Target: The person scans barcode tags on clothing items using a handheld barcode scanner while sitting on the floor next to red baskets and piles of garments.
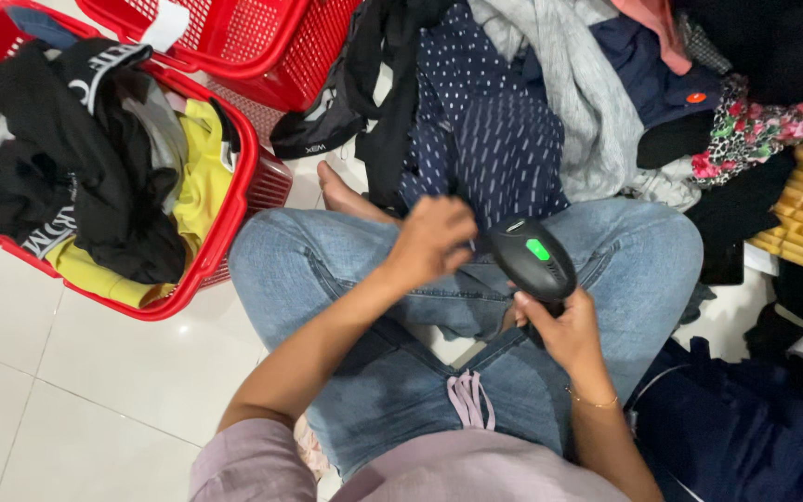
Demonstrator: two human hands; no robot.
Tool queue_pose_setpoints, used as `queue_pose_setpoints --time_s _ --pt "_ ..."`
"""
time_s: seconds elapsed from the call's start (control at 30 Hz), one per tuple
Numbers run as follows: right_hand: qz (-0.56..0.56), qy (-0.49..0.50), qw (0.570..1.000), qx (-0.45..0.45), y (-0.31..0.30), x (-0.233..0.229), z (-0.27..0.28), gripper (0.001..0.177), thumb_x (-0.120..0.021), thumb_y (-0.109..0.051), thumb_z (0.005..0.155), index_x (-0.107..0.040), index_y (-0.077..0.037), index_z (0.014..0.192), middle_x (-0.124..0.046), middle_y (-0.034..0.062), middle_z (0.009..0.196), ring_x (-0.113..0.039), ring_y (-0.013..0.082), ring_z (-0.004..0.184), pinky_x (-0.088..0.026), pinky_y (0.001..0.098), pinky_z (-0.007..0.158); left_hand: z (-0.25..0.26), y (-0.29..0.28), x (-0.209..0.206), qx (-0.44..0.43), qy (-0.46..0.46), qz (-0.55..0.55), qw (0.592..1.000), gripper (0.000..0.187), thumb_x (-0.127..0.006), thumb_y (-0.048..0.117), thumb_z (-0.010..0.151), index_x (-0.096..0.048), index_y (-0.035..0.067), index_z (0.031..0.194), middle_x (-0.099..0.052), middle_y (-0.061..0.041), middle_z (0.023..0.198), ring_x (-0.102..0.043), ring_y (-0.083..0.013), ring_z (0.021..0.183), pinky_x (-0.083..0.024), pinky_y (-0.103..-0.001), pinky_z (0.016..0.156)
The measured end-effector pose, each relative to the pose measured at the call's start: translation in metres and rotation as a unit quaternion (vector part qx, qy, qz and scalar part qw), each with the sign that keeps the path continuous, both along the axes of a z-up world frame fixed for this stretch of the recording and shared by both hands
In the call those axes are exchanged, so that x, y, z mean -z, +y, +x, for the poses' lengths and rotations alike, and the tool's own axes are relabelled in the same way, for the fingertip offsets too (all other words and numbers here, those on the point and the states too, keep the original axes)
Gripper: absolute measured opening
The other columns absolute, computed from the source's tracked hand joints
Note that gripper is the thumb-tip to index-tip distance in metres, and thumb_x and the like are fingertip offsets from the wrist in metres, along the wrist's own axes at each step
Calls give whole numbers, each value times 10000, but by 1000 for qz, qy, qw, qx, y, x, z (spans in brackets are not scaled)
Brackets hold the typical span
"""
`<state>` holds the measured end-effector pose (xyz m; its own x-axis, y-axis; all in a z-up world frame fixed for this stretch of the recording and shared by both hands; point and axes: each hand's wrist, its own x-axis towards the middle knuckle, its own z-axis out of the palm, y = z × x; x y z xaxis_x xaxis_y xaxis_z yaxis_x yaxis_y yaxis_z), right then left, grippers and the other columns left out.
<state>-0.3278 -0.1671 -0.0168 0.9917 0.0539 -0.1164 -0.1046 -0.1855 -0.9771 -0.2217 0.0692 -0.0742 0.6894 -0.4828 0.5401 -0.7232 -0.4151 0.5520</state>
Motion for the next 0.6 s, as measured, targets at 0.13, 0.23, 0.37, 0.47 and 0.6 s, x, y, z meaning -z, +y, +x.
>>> queue_pose_setpoints --time_s 0.13,0.23,0.37,0.47,0.6 --pt "-2 -5 1000 10 -19 -13 -3 105 -758 -65 871 -728 -69 771 -702 70 560 -706 157 549 -563 306 653 37 28 -32 -149 66 -217 962 406 -823 -39 601 -618 69 934 -653 -146 1008 -647 -396 1001 -490 -489 911" --pt "-44 -2 999 28 -24 -18 -3 81 -797 -60 825 -731 -68 778 -716 76 563 -713 147 557 -575 338 649 48 66 -52 -301 51 -336 891 429 -679 -82 703 -549 74 1082 -578 -150 1099 -577 -327 1108 -401 -440 1028" --pt "-33 -9 999 40 -16 -29 5 66 -776 -21 843 -718 -35 814 -697 98 572 -687 162 549 -570 360 651 33 101 -127 -381 -29 -366 849 328 -656 -83 749 -563 31 1041 -566 -161 1016 -563 -278 991 -417 -387 982" --pt "-11 -5 999 39 -11 -35 9 79 -757 -5 861 -702 -30 810 -683 97 561 -683 169 521 -572 345 640 24 92 -157 -372 -73 -337 862 304 -642 -85 734 -541 4 1005 -548 -172 1013 -554 -298 992 -417 -382 973" --pt "4 -12 1000 28 -9 -32 8 106 -733 -21 895 -686 -47 804 -664 76 543 -668 155 507 -561 324 625 41 41 -132 -381 -96 -275 877 379 -685 -83 748 -585 81 1074 -535 -102 1060 -543 -315 1064 -387 -444 1013"
